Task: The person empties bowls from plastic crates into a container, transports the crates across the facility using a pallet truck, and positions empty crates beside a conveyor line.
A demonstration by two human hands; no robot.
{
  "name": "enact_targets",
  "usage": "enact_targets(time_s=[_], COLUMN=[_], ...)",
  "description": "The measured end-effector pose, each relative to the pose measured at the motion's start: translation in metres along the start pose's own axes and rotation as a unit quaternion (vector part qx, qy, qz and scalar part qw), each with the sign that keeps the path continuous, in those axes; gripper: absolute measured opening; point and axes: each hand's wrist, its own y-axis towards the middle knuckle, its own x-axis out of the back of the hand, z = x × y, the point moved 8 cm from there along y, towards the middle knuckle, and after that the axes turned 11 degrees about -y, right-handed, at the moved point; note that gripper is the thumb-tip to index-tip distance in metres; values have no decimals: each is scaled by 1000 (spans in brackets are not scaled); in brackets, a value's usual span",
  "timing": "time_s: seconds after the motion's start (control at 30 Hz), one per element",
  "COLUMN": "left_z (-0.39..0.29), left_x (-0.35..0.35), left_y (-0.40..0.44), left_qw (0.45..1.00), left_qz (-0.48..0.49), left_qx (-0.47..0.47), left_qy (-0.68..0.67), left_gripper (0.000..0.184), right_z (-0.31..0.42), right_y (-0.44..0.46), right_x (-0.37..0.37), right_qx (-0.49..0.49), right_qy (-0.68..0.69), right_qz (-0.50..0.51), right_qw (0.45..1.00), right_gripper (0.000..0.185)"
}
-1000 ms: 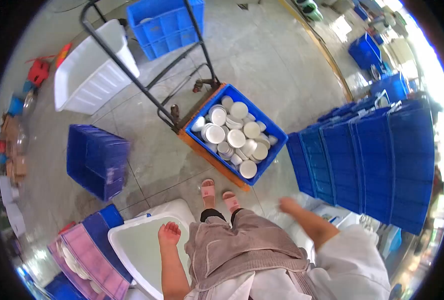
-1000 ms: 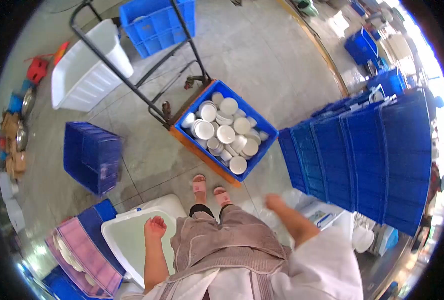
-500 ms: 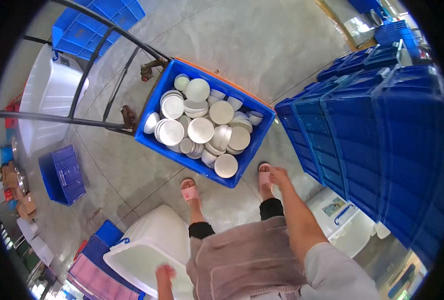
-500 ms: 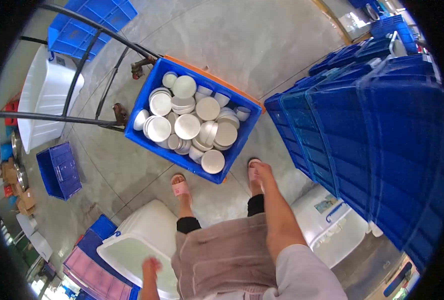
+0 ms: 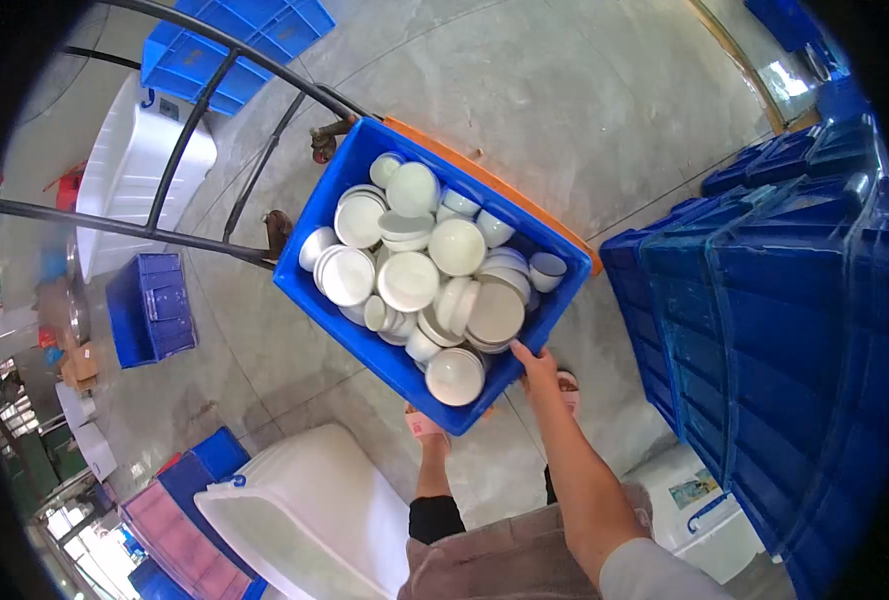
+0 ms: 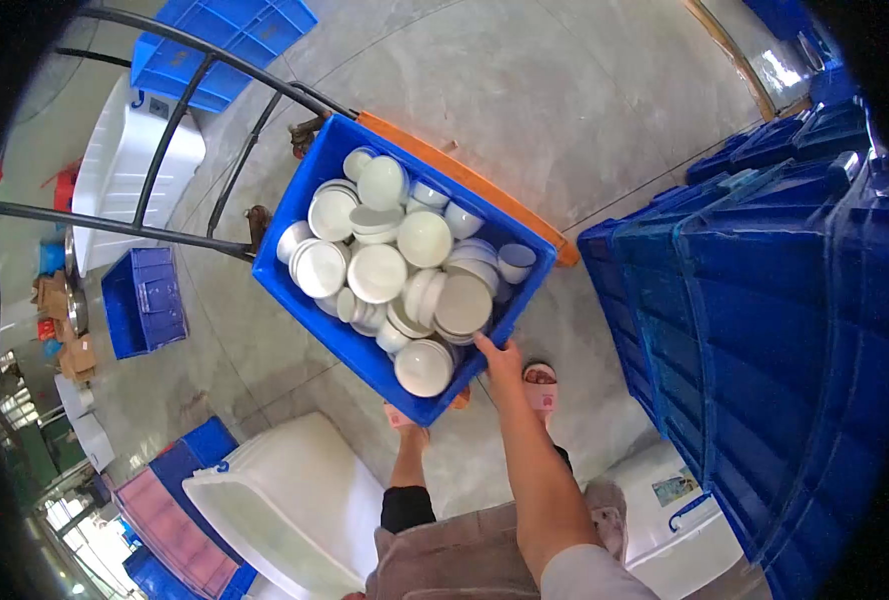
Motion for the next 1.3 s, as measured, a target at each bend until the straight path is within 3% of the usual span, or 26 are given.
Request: enact_targets(time_s=[0.1, 0.17, 0.27, 0.3, 0.33, 0.37, 0.4, 0.5, 0.57, 0.63, 0.67, 0.7, 0.77, 0.83, 0.87, 0.9, 0.93, 0.97, 1.0, 1.1, 1.17, 1.23, 1.3], left_z=[-14, -34, -126, -139, -200, -254, -302, -439, -501, -541, -552, -562, -594, -617, -625, -639, -643, -654, -658, -624, -593, -577, -555], left_x=[-5, -3, -30, -21, -36, -51, -74, -180, -250, -337, -385, -428, -491, -526, -545, -565, -580, -573, -558, -566, -517, -483, -422], left_y=[-2, -2, -4, 72, 46, 42, 54, -58, -66, -92, -90, -90, -100, -91, -79, -66, -54, -47, -63, -75, -77, -102, -165], left_qw=[999, 995, 982, 958, 935, 912, 870, 781, 712, 681, 633, 529, 515, 589, 676, 644, 683, 712, 749, 722, 679, 734, 713], left_qz=[18, 36, 72, 240, 114, 25, 48, 24, 53, 70, 89, 45, -35, -22, 64, 44, 126, 216, 210, 128, 88, 147, 158], left_qx=[-38, -75, -138, -159, -287, -331, -426, -571, -650, -664, -696, -775, -766, -689, -635, -666, -622, -575, -532, -589, -651, -607, -659], left_qy=[28, 57, 103, 12, 176, 241, 242, 251, 260, 301, 327, 341, 383, 421, 369, 373, 361, 340, 334, 339, 327, 266, 179], left_gripper=[26, 26, 23, 19, 16, 26, 22, 26, 27, 31, 41, 55, 63, 67, 61, 48, 38, 40, 39, 39, 39, 36, 35], right_z=[60, 70, 67, 57, 47, 40, 43, 45, 30, 9, 4, 5, 3, -8, -18, -28, -33, -28, -21, -54, -66, -78, -87], right_y=[-73, -107, -136, -145, -152, -162, -170, -194, -194, -179, -177, -187, -199, -213, -215, -207, -193, -187, -191, -172, -170, -160, -157], right_x=[-20, -4, 22, 40, 58, 78, 97, 131, 154, 190, 197, 195, 189, 186, 192, 202, 207, 199, 188, 216, 228, 232, 252], right_qx=[30, 57, 83, 72, 62, 34, 35, 50, 65, 80, 76, 73, 78, 88, 95, 101, 92, 76, 59, 28, 29, 45, 80], right_qy=[-25, -54, -4, -12, -21, -40, -45, -61, -78, -98, -95, -93, -89, -96, -103, -108, -46, 17, 80, 115, 106, 121, 101], right_qz=[60, 26, 6, -11, -27, -66, -82, -141, -174, -192, -203, -213, -222, -234, -258, -281, -287, -279, -271, -289, -303, -303, -316], right_qw=[997, 997, 997, 997, 997, 996, 995, 987, 980, 973, 972, 970, 968, 963, 956, 948, 952, 957, 957, 950, 947, 944, 940], right_gripper=[40, 36, 32, 34, 35, 39, 39, 41, 42, 43, 42, 42, 43, 45, 47, 48, 49, 50, 51, 50, 52, 54, 51])
